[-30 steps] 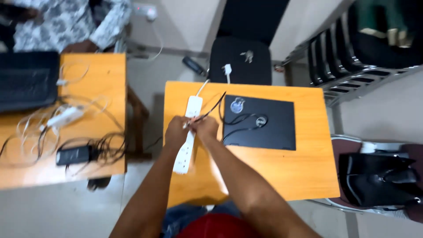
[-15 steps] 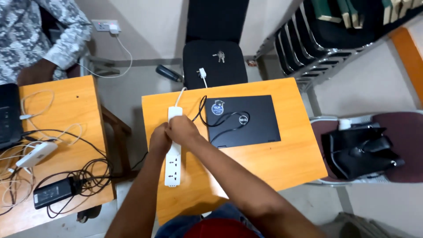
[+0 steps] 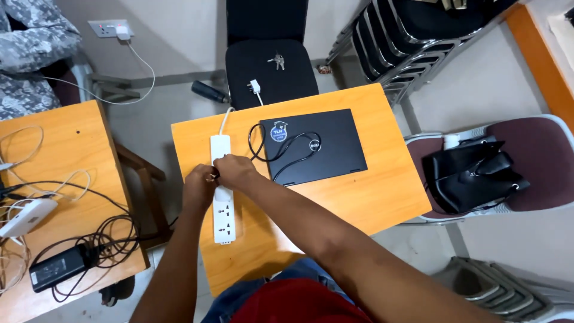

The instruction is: The user retrieves a laptop charger from a bag, plugs it into a power strip, and then connects it to a laptop.

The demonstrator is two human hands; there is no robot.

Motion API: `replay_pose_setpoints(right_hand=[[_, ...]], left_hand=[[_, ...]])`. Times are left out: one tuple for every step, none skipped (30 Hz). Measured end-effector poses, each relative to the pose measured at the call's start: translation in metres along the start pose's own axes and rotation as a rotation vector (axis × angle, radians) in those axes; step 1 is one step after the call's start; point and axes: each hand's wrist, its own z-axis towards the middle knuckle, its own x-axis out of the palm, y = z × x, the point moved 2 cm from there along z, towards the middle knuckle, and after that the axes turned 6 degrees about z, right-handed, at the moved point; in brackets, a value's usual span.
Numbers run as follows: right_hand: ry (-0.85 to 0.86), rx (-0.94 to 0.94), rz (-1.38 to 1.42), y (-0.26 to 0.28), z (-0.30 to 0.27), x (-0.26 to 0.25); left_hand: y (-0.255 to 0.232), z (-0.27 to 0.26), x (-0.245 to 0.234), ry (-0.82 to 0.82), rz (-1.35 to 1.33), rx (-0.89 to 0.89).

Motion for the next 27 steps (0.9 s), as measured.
replay_pose_setpoints(right_hand=[[-0.001, 0.0, 0.001, 0.0, 0.0, 0.0], [0.016, 0.002, -0.021, 0.0, 0.001, -0.002], [0.033, 0.004, -0.042, 0.0, 0.002, -0.005], [0.029, 0.004, -0.044, -0.007, 0.006, -0.002], [-0.002, 0.0, -0.057, -0.014, 0.01, 0.001], [-0.031, -0.006, -0.07, -0.02, 0.012, 0.006], [-0.032, -0.007, -0.07, -0.023, 0.012, 0.006], [-0.043, 0.011, -0.092, -0.027, 0.013, 0.004], [-0.055, 0.03, -0.114, -0.032, 0.014, 0.002], [-0.058, 0.028, -0.114, -0.033, 0.014, 0.005], [-0.105, 0.029, -0.086, -0.034, 0.015, 0.007], [-0.148, 0.031, -0.055, -0.034, 0.014, 0.01], [-0.148, 0.03, -0.053, -0.032, 0.015, 0.011], [-0.17, 0.021, -0.082, -0.03, 0.016, 0.011], [-0.193, 0.013, -0.11, -0.028, 0.018, 0.011], [-0.189, 0.011, -0.108, -0.027, 0.019, 0.012], [-0.164, 0.015, -0.108, -0.026, 0.021, 0.013], [-0.14, 0.017, -0.106, -0.024, 0.024, 0.014], [-0.138, 0.012, -0.103, -0.021, 0.023, 0.014], [-0.14, 0.0, -0.11, -0.019, 0.02, 0.013], [-0.142, -0.013, -0.117, -0.018, 0.018, 0.012], [-0.141, -0.014, -0.117, -0.017, 0.019, 0.011], [-0.133, -0.008, -0.122, -0.017, 0.02, 0.01], [-0.126, -0.002, -0.127, -0.017, 0.02, 0.009], [-0.125, -0.004, -0.127, -0.017, 0.021, 0.008], [-0.125, 0.019, -0.108, -0.018, 0.021, 0.008], [-0.126, 0.041, -0.089, -0.018, 0.021, 0.007]], left_hand=[[-0.003, -0.003, -0.001, 0.0, 0.001, 0.001], [-0.006, -0.003, -0.003, -0.008, -0.07, -0.031], [-0.009, -0.003, -0.004, -0.015, -0.141, -0.063], [-0.011, -0.003, -0.007, -0.017, -0.142, -0.059], [-0.012, -0.004, -0.009, -0.015, -0.162, -0.1], [-0.013, -0.008, -0.012, -0.011, -0.181, -0.143], [-0.008, -0.009, -0.011, -0.013, -0.181, -0.143], [-0.003, -0.008, -0.009, 0.024, -0.104, -0.174], [0.002, -0.007, -0.007, 0.061, -0.026, -0.205], [-0.001, -0.006, -0.009, 0.058, -0.025, -0.203], [-0.002, -0.006, -0.01, 0.12, -0.015, -0.252], [-0.004, -0.008, -0.011, 0.184, -0.004, -0.304], [-0.005, -0.01, -0.01, 0.184, -0.002, -0.304], [-0.005, -0.012, -0.007, 0.217, -0.059, -0.358], [-0.005, -0.014, -0.004, 0.251, -0.117, -0.412], [-0.001, -0.015, 0.0, 0.251, -0.115, -0.417], [0.003, -0.018, 0.005, 0.247, -0.158, -0.47], [0.009, -0.02, 0.008, 0.24, -0.199, -0.523], [0.015, -0.02, 0.01, 0.238, -0.196, -0.527], [0.02, -0.021, 0.013, 0.23, -0.202, -0.552], [0.025, -0.022, 0.016, 0.222, -0.208, -0.576], [0.027, -0.022, 0.017, 0.222, -0.208, -0.577], [0.029, -0.022, 0.019, 0.224, -0.212, -0.582], [0.031, -0.021, 0.02, 0.225, -0.216, -0.587], [0.031, -0.021, 0.019, 0.223, -0.217, -0.588], [0.03, -0.021, 0.019, 0.232, -0.211, -0.585], [0.03, -0.021, 0.018, 0.24, -0.205, -0.581]])
